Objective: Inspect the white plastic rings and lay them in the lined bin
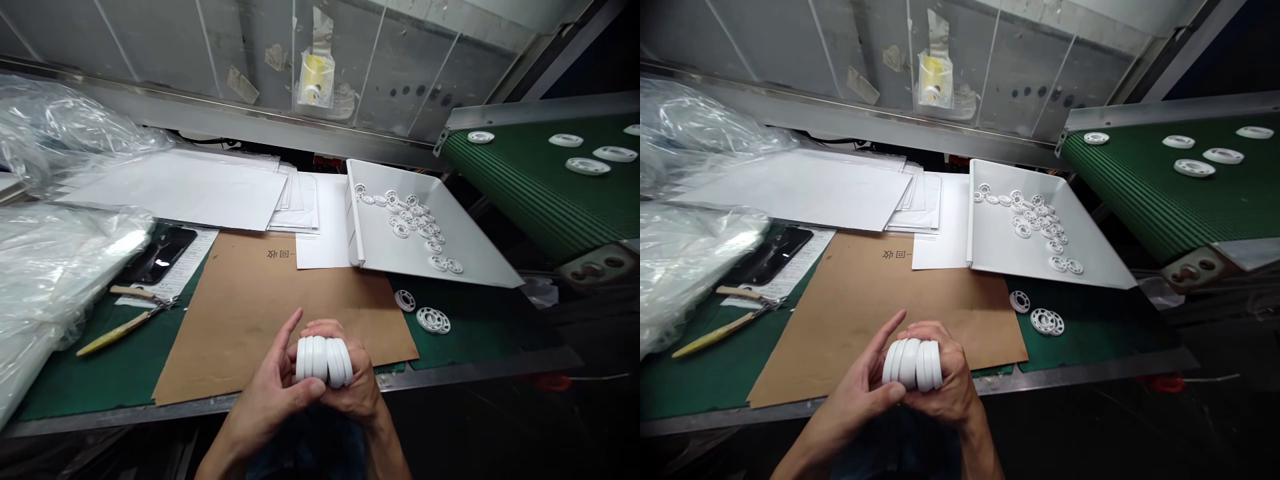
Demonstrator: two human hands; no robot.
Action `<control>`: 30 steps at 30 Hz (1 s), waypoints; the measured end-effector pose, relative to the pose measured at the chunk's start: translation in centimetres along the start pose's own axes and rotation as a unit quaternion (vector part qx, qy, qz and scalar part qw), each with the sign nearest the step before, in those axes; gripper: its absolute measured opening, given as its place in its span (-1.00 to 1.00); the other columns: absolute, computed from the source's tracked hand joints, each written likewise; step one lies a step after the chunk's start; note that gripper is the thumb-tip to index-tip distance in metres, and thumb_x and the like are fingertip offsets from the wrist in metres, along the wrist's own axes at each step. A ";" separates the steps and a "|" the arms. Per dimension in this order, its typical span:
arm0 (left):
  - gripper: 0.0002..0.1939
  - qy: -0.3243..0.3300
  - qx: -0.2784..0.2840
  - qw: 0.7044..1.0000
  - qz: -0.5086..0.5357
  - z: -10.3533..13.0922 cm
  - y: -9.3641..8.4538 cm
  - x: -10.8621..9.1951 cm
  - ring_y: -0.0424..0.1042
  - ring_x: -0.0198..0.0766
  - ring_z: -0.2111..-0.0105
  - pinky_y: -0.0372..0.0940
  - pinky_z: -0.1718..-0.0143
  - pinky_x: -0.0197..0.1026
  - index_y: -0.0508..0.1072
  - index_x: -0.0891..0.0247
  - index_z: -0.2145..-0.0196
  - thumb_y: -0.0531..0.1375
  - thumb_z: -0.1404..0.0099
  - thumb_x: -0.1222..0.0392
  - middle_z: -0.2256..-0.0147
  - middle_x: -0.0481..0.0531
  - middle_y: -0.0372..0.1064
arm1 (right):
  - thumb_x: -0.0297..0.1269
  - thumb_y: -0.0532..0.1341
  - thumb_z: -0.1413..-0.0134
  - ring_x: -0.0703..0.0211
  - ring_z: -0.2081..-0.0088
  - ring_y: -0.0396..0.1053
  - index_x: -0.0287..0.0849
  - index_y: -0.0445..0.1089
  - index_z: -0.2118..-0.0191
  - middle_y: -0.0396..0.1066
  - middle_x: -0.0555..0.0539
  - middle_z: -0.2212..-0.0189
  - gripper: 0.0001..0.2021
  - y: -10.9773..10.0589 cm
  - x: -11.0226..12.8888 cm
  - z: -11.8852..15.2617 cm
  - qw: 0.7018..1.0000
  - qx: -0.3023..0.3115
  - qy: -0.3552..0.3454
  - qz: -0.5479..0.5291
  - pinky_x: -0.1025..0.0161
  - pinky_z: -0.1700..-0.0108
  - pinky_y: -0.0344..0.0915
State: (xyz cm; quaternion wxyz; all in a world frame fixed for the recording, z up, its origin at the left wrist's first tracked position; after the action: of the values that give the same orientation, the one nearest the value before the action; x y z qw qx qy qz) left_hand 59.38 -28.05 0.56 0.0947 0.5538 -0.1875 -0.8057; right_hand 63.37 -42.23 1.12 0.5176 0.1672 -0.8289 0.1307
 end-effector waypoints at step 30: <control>0.24 -0.006 -0.106 0.990 -0.088 0.0 0.7 0.3 0.49 -0.10 0.11 0.40 0.04 -0.14 -0.01 0.19 -0.48 0.53 -0.01 -0.01 -0.07 0.15 0.40 | -0.16 0.34 -0.25 -0.15 -0.28 0.33 -0.04 0.33 -0.34 0.38 -0.23 -0.24 -0.43 0.2 -0.1 -0.1 0.992 0.022 -0.043 0.113 -0.10 -0.34 0.32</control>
State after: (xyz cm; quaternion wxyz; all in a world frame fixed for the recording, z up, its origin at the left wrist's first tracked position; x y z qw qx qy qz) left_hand 59.26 -28.84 0.61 0.0809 0.5502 -0.0519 -0.8295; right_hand 63.45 -42.03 1.07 0.4592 0.0891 -0.8611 0.1994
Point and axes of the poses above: each hand's wrist, its own z-axis away from the middle knuckle, its own y-axis out of the palm, x = y × z, the point moved 4 cm from there along -z, towards the middle knuckle
